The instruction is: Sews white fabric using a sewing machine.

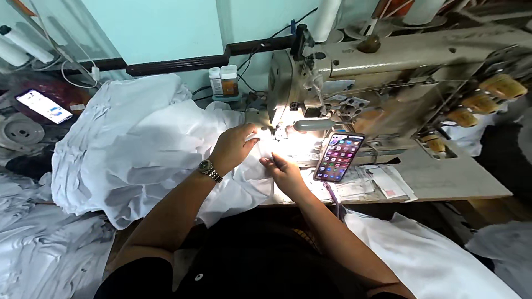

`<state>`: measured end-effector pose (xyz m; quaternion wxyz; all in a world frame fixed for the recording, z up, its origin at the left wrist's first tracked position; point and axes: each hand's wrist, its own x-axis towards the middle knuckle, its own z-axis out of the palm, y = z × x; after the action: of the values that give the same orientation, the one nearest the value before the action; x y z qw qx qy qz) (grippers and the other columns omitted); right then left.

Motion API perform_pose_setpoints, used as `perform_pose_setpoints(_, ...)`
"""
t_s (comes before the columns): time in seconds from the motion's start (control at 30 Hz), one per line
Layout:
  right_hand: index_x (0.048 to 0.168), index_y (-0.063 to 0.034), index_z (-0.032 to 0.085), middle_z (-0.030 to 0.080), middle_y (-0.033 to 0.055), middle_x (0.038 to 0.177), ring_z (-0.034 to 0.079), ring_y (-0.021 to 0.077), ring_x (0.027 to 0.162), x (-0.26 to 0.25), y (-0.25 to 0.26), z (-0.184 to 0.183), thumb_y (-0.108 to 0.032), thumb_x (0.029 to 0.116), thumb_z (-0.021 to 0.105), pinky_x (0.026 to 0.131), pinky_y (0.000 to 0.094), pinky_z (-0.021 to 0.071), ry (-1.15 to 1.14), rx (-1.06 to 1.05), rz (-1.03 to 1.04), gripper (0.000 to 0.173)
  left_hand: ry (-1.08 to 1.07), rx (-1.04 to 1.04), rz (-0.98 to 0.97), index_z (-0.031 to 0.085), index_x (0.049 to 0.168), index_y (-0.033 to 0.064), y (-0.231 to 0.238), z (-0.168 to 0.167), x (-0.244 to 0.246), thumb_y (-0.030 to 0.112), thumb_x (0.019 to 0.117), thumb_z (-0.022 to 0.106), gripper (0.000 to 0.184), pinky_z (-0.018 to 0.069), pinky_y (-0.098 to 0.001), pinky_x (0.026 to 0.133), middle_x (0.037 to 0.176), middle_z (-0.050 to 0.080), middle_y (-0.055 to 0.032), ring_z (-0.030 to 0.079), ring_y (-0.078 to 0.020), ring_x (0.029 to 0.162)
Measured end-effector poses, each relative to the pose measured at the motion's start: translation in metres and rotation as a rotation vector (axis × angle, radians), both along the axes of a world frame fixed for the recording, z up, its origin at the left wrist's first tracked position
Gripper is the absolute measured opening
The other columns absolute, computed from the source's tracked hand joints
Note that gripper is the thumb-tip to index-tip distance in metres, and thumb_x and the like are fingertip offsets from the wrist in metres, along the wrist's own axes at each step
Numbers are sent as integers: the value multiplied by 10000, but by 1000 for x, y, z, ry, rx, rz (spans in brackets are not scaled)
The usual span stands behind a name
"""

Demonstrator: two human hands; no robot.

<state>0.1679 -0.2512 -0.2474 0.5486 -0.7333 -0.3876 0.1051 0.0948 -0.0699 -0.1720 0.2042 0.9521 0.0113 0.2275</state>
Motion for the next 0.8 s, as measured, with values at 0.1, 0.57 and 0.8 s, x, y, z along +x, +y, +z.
perform_pose_setpoints(0.1, 985, -31, 749, 709, 78, 798, 678, 157, 735, 2, -5, -15, -276, 1018, 613, 715, 380, 572, -185, -18, -119, 282, 45, -63, 76, 707, 1042, 50, 2, 0, 21, 218, 1010, 627, 189, 559, -514, 785, 901, 712, -128, 701, -280, 864)
perform_pose_setpoints(0.57, 1028, 23, 756, 702, 124, 773, 670, 213, 691, 21, -30, -2, -71, 936, 548, 672, 397, 558, -263, -138, -269, 246, 351, -133, 164, 642, 1215, -95, -7, 0, 114, 151, 1000, 618, 328, 453, -591, 1016, 1189, 664, -307, 628, -436, 1168)
perform_pose_setpoints(0.8, 1149, -40, 757, 718, 69, 793, 651, 128, 667, 10, -36, -6, -138, 976, 542, 657, 295, 553, -272, -112, -231, 293, 308, -155, 113, 642, 1209, -93, -5, -6, 111, 166, 994, 639, 336, 456, -579, 1012, 1160, 672, -301, 638, -427, 1139)
